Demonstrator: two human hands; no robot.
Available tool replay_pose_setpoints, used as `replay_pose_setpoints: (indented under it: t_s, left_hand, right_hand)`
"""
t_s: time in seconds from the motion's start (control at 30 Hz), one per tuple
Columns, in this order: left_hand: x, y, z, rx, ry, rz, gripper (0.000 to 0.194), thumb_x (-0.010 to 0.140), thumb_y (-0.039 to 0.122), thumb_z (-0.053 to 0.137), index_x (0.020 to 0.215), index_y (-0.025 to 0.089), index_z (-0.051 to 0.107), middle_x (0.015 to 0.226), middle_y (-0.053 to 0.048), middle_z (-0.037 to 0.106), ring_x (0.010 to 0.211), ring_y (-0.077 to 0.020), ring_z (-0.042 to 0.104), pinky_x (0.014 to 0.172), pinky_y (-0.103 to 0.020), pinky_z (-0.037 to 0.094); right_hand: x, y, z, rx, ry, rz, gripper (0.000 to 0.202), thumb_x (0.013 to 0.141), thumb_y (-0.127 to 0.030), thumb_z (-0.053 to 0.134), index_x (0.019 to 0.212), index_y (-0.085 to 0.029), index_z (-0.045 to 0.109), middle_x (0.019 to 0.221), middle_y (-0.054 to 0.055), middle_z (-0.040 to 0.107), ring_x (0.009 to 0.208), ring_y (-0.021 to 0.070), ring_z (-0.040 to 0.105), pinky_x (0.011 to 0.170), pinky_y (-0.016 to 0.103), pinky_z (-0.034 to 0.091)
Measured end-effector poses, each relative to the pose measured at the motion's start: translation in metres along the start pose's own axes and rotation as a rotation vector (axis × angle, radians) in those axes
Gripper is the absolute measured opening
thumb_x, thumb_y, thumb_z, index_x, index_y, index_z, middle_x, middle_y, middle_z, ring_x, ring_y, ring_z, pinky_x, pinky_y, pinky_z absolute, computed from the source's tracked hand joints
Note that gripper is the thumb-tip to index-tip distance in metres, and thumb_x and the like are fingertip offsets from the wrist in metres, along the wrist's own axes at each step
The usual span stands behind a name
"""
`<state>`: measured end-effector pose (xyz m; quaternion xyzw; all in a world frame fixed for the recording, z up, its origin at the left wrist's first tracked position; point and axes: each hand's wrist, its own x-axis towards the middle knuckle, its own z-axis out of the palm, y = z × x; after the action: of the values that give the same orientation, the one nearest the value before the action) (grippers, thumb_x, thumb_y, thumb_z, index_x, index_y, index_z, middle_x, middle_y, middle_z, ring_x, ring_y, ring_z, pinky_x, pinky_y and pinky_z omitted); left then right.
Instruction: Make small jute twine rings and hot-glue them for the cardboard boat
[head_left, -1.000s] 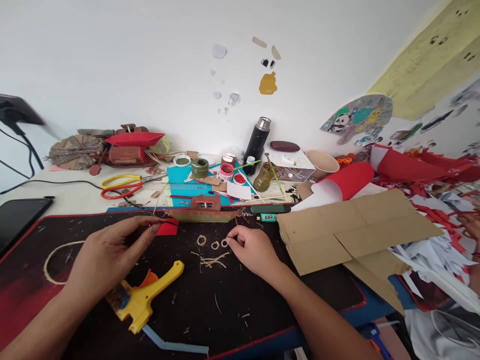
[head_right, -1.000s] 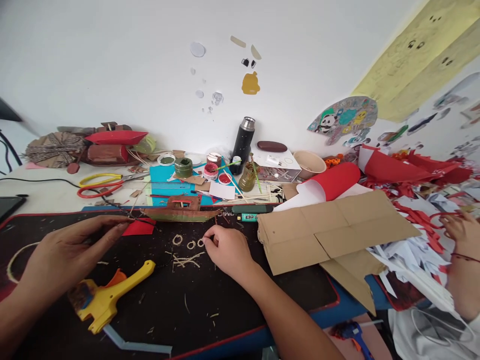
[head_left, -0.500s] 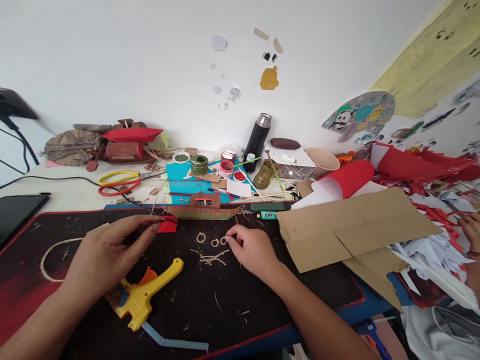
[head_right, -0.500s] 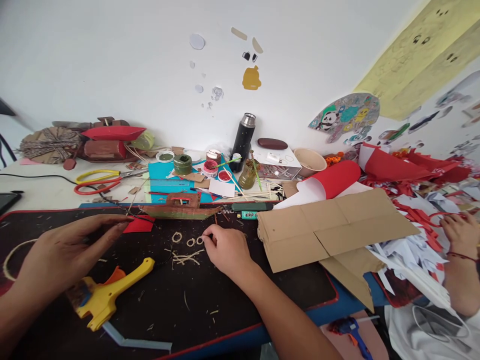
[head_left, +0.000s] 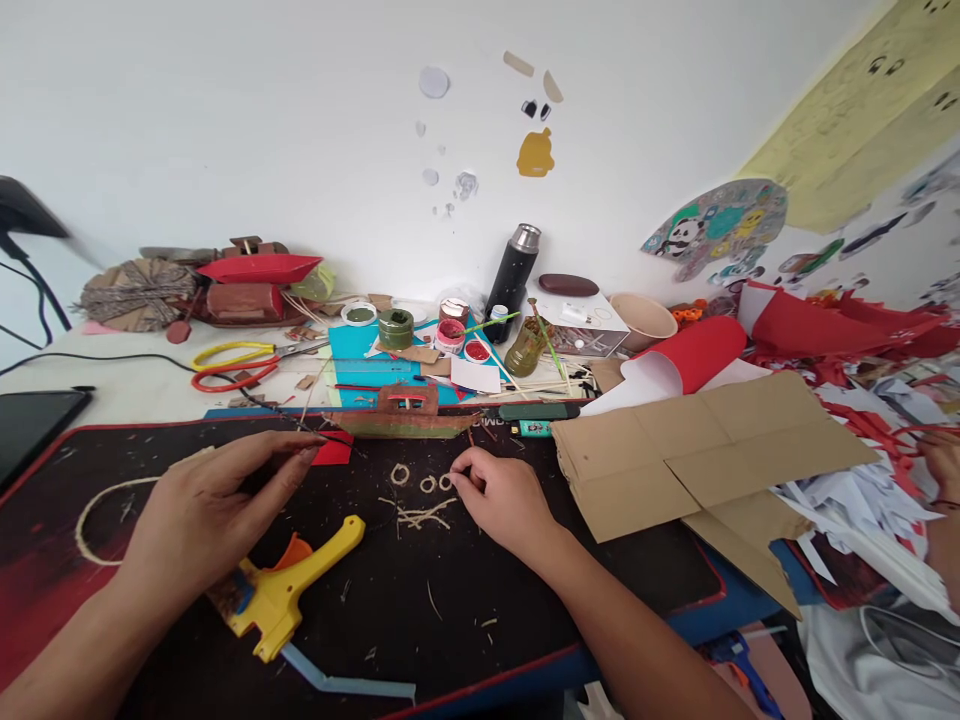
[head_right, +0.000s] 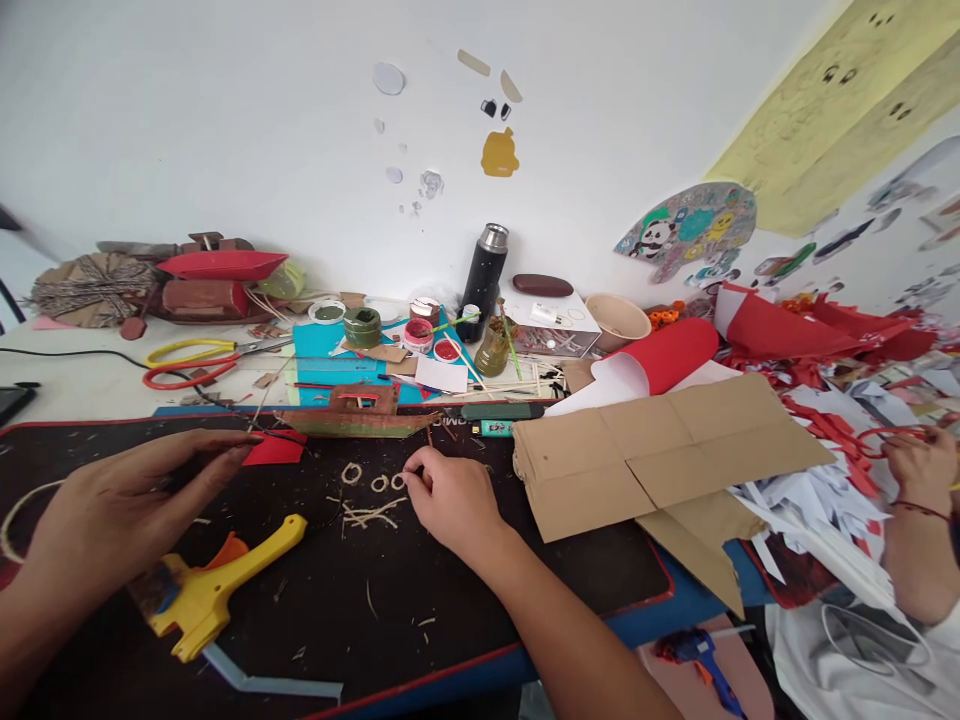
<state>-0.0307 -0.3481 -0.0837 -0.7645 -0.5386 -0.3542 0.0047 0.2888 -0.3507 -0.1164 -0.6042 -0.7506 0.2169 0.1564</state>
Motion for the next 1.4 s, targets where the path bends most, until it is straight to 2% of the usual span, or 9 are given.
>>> replay_pose_setpoints:
  t_s: [0.3,0.93,1.2,1.4]
  left_hand:
    - [-0.003,0.001,-0.004,-0.028,-0.070,-0.119,0.032,0.101,0.046,0.059,0.103,0.029,0.086,0.089,0.002,0.090,0.067,-0.0193,0.080,0.067,-0.025,0.059]
    - [-0.004,0.003,-0.004,-0.005,-0.074,-0.061,0.032,0.103,0.044,0.058,0.105,0.028,0.085,0.086,0.000,0.090,0.063,-0.0211,0.079,0.062,-0.028,0.053]
    - [-0.001,0.006,-0.004,-0.021,-0.076,-0.087,0.033,0.102,0.046,0.056,0.102,0.028,0.085,0.085,0.000,0.090,0.061,-0.0213,0.079,0.062,-0.029,0.053]
    - [0.003,0.010,-0.007,-0.079,-0.070,-0.140,0.033,0.100,0.049,0.059,0.098,0.030,0.086,0.085,0.000,0.090,0.067,-0.0224,0.082,0.063,-0.028,0.059]
  right_hand:
    - [-0.001,-0.004,-0.003,-0.004,-0.009,0.012,0.016,0.103,-0.022,0.070,0.107,-0.025,0.086,0.072,-0.002,0.076,0.068,0.0179,0.069,0.066,0.030,0.031]
    - [0.000,-0.004,-0.002,-0.015,0.002,0.032,0.022,0.105,-0.024,0.068,0.112,-0.027,0.088,0.072,-0.001,0.079,0.070,0.0192,0.071,0.067,0.030,0.034]
    - [0.000,-0.003,-0.001,-0.009,0.011,0.025,0.024,0.105,-0.024,0.066,0.113,-0.027,0.088,0.074,-0.001,0.080,0.070,0.0193,0.072,0.068,0.030,0.036]
    - [-0.002,-0.002,-0.002,0.024,0.017,0.022,0.021,0.106,-0.025,0.067,0.112,-0.026,0.086,0.074,-0.001,0.079,0.069,0.0187,0.070,0.067,0.030,0.036]
